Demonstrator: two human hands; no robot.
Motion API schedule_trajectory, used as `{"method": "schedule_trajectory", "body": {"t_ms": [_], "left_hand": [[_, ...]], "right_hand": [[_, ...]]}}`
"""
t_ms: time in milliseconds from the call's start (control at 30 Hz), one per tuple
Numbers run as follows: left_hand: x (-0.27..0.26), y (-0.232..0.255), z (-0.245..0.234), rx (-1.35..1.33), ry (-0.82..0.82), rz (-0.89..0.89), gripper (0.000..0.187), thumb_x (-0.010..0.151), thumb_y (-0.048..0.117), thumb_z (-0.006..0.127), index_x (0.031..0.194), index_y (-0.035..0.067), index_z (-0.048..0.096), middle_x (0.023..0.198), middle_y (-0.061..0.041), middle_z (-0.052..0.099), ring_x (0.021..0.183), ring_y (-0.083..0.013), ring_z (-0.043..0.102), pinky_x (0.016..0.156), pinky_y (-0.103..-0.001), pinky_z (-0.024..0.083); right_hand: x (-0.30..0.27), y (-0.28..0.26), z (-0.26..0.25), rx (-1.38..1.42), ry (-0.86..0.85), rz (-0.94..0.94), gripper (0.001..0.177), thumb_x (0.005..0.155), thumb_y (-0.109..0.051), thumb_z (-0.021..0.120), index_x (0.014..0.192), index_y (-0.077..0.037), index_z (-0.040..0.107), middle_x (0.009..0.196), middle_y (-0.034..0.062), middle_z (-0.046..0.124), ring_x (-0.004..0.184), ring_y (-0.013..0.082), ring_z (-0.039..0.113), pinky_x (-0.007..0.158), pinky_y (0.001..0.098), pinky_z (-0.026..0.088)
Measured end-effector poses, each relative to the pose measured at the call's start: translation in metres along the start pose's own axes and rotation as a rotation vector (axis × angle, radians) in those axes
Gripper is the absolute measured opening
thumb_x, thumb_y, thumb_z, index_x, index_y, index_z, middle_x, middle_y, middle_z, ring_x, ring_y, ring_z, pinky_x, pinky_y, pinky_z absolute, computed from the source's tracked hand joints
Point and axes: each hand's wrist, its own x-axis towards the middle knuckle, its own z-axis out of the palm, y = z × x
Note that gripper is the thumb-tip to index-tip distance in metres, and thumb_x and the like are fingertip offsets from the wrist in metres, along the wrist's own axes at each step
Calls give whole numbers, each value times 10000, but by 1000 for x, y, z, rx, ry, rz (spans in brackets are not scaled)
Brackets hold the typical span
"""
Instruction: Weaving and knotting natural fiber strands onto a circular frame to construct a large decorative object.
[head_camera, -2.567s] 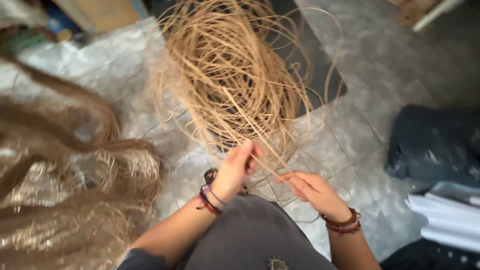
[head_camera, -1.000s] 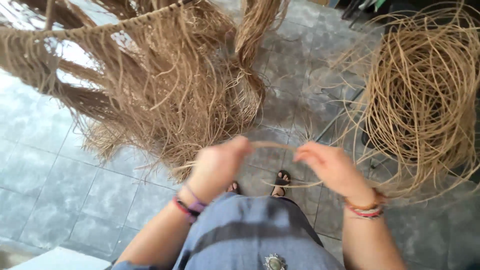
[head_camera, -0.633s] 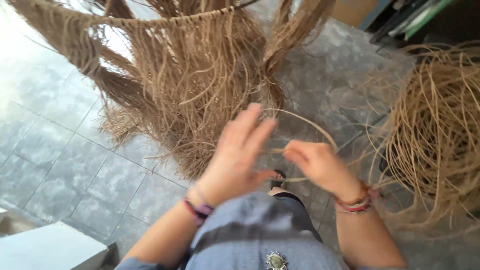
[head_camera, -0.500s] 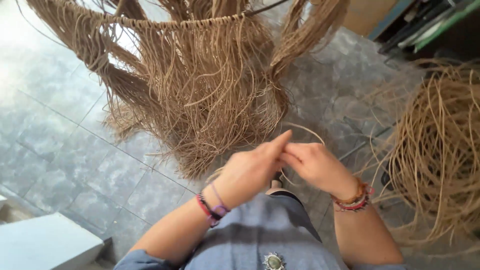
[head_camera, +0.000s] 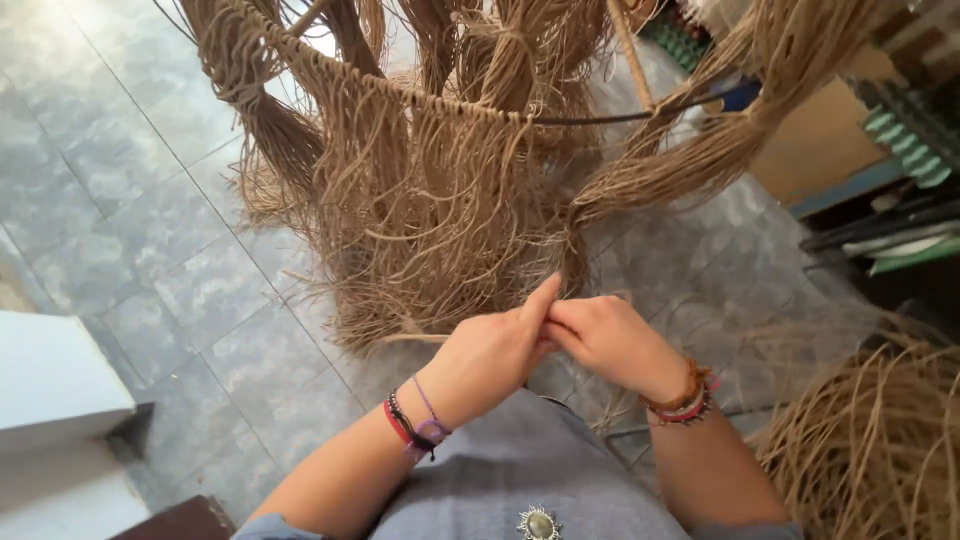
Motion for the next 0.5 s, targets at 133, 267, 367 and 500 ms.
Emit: {"method": "schedule_trajectory", "body": {"t_ms": [133, 267, 367, 500], "left_hand": [[-8, -22, -11, -13, 83, -121, 228, 1025, 314, 496, 1175, 224, 641, 797, -30, 723, 778, -345, 729, 646, -467, 579], [-34, -56, -6, 153, 77, -424, 143, 993, 344, 515, 1018, 288, 645, 797, -30, 747, 800, -326, 737, 690, -466, 595], [-11, -15, -28, 12, 58, -234, 359, 920, 280, 643, 1197, 70, 556, 1011, -215, 701, 955, -432, 692, 793, -536, 565], [40, 12, 16, -309, 86, -119, 605, 986, 202, 581, 1473, -43, 319, 1036, -292, 698, 930, -507, 685, 764, -614, 554]], "right_hand": [[-10, 37, -50, 173, -51, 38, 332, 1038, -353, 469, 831, -162, 644, 732, 72, 742, 707, 321, 715, 686, 398, 587], [-10, 71, -66, 105, -86, 75, 302, 1038, -325, 496, 856, -140, 650, 727, 107, 751, 690, 321, 718, 703, 403, 582], [8, 59, -62, -8, -112, -18, 250, 1031, -303, 529, 892, -141, 659, 756, 108, 759, 742, 345, 733, 702, 414, 583], [22, 53, -37, -188, -51, -305, 155, 1022, -297, 552, 990, -170, 635, 838, 60, 739, 818, 305, 735, 677, 415, 592]]}}
